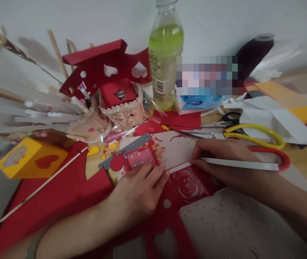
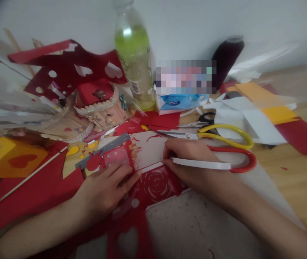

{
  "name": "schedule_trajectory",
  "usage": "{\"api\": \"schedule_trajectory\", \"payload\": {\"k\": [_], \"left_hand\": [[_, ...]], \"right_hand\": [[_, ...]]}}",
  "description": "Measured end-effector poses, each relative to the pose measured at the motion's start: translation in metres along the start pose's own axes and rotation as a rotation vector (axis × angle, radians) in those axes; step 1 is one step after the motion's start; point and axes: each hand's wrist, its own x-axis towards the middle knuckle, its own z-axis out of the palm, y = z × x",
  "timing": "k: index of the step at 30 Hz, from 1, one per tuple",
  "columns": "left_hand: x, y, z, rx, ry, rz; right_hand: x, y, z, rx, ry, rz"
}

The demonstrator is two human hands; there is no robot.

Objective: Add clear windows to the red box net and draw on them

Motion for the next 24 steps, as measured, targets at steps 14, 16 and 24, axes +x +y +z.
{"api": "schedule_trajectory", "payload": {"k": [14, 16, 24], "left_hand": [[0.002, -0.001, -0.003, -0.007, -0.008, -0.017], [0.005, -0.004, -0.006, 0.005, -0.022, 0.034], [0.034, -0.005, -0.005, 0.052, -0.078, 0.182]], "right_hand": [[0.002, -0.003, 0.001, -0.11, -0.053, -0.013], [0.003, -0.005, 0.0, -0.135, -0.043, -0.031], [0.005, -0.008, -0.005, -0.114, -0.087, 0.006]]}}
